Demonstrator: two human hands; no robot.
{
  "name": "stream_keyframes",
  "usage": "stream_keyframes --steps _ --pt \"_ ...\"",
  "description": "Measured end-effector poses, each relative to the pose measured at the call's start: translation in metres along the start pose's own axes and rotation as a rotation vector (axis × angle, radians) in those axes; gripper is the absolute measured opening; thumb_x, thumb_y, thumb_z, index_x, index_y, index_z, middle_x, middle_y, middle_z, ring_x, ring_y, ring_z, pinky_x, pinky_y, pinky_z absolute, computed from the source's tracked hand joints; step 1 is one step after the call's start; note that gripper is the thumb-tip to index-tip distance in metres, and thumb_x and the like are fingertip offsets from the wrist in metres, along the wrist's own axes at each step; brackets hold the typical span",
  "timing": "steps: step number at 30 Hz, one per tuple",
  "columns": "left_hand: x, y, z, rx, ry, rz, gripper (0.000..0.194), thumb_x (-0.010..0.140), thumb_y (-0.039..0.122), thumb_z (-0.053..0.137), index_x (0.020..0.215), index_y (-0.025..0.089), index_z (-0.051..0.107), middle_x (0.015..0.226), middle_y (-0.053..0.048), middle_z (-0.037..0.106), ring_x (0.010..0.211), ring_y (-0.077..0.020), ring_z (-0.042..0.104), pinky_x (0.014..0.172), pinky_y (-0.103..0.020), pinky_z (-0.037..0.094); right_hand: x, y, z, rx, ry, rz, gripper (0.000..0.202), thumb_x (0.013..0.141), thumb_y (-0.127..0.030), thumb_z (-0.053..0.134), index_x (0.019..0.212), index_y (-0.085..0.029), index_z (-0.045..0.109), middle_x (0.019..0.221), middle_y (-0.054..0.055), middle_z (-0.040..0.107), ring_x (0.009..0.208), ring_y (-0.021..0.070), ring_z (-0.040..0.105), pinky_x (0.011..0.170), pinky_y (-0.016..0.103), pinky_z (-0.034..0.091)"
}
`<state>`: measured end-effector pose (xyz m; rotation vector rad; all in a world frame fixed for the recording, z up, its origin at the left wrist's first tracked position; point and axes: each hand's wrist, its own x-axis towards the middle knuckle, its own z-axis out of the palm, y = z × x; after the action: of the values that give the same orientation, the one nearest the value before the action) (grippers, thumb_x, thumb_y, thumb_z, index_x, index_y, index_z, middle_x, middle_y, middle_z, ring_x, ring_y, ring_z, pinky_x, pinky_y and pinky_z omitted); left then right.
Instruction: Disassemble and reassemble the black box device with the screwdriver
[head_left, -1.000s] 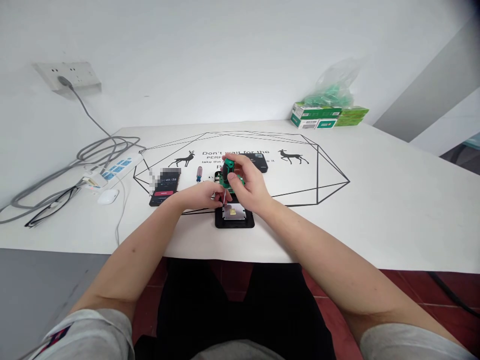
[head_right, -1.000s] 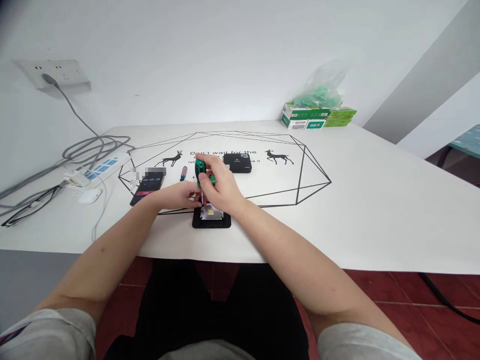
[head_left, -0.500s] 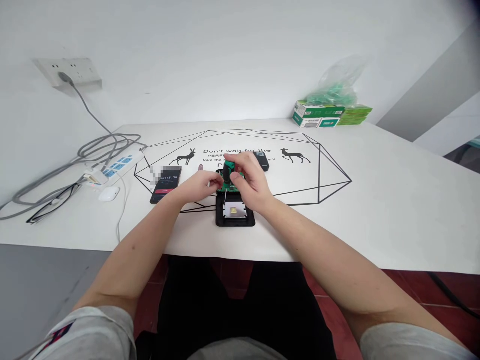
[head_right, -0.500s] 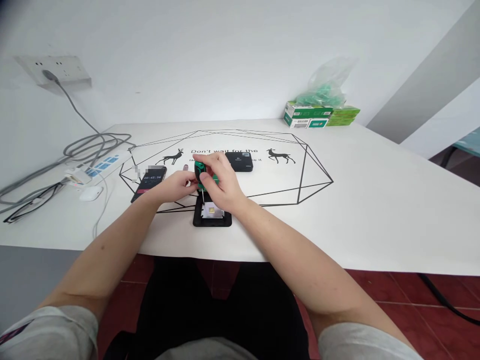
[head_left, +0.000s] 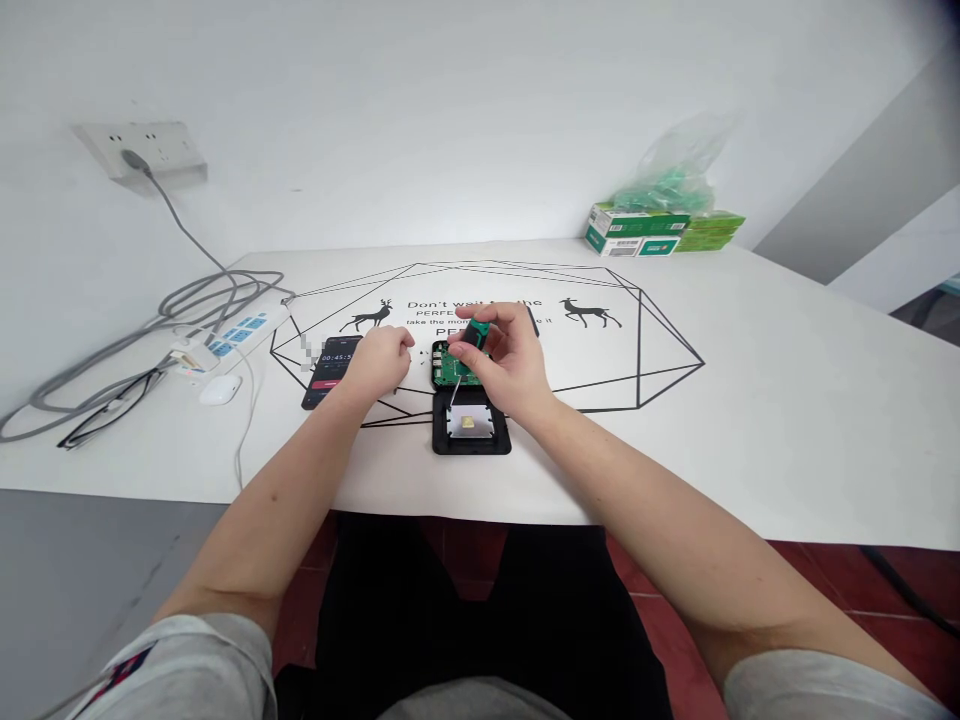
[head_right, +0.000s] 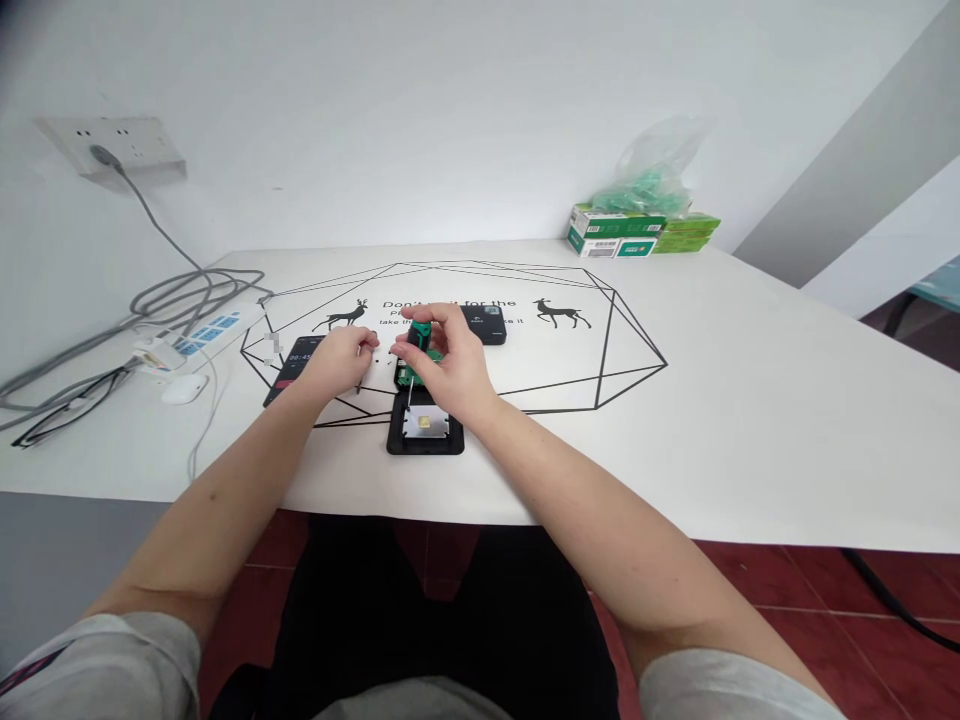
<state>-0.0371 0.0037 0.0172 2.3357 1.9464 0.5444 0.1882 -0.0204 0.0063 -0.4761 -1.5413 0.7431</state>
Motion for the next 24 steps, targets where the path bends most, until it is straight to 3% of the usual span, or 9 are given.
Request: stream_keyframes --steps 3,7,11,15,21,24 --pt "0.000 0.001 0.001 0.090 -0.053 0.013 0.037 0.100 0.008 0.052 0.119 0.017 0.081 0.120 -0.014 0.080 0.117 -0.0329 0.069 0.101 -0.045 0.056 -0.002 -0.003 -0.002 -0.062 0.008 -0.032 0.028 0.101 -0.041 0.075 0.127 -0.033 0.066 0.132 0.005 0.078 0.101 0.0214 0.080 0.096 0.047 0.067" --pt "0.001 0.004 0.004 0.211 -0.108 0.002 0.038 0.099 0.008 0.055 0.124 0.018 0.082 0.126 -0.015 0.077 0.129 -0.0368 0.064 0.107 -0.047 0.054 -0.001 -0.008 -0.006 -0.159 -0.017 -0.103 0.026 0.108 -0.033 0.058 0.130 -0.032 0.071 0.130 0.006 0.080 0.109 0.0227 0.077 0.095 0.047 0.064" --pt "0.001 0.004 0.007 0.264 -0.121 -0.002 0.039 0.101 0.010 0.054 0.128 0.019 0.081 0.133 -0.016 0.075 0.132 -0.0376 0.061 0.108 -0.048 0.053 0.003 -0.009 -0.005 -0.238 0.002 -0.148 0.021 0.102 -0.030 0.067 0.122 -0.031 0.072 0.112 0.004 0.078 0.092 0.0205 0.070 0.080 0.042 0.059" --pt "0.001 -0.002 0.010 0.293 -0.116 0.005 0.038 0.100 0.011 0.054 0.126 0.019 0.081 0.132 -0.017 0.075 0.127 -0.0374 0.061 0.105 -0.048 0.053 0.004 -0.008 -0.004 -0.259 0.018 -0.197 0.024 0.096 -0.036 0.080 0.118 -0.030 0.073 0.099 0.001 0.069 0.083 0.0187 0.061 0.079 0.040 0.057" --pt "0.003 -0.012 0.021 0.267 -0.076 0.063 0.035 0.099 0.016 0.055 0.116 0.020 0.086 0.123 -0.020 0.072 0.125 -0.0409 0.059 0.102 -0.052 0.051 0.002 -0.008 -0.005 -0.233 -0.026 -0.267 0.027 0.109 -0.035 0.060 0.131 -0.032 0.074 0.105 0.004 0.070 0.089 0.0201 0.064 0.083 0.043 0.059" --pt "0.005 -0.016 0.026 0.245 -0.070 0.072 0.034 0.099 0.017 0.056 0.113 0.021 0.087 0.120 -0.020 0.070 0.122 -0.0416 0.058 0.099 -0.054 0.050 0.003 -0.006 -0.005 -0.236 -0.024 -0.246 0.026 0.108 -0.031 0.056 0.129 -0.032 0.072 0.106 0.005 0.070 0.093 0.0213 0.066 0.082 0.044 0.060"
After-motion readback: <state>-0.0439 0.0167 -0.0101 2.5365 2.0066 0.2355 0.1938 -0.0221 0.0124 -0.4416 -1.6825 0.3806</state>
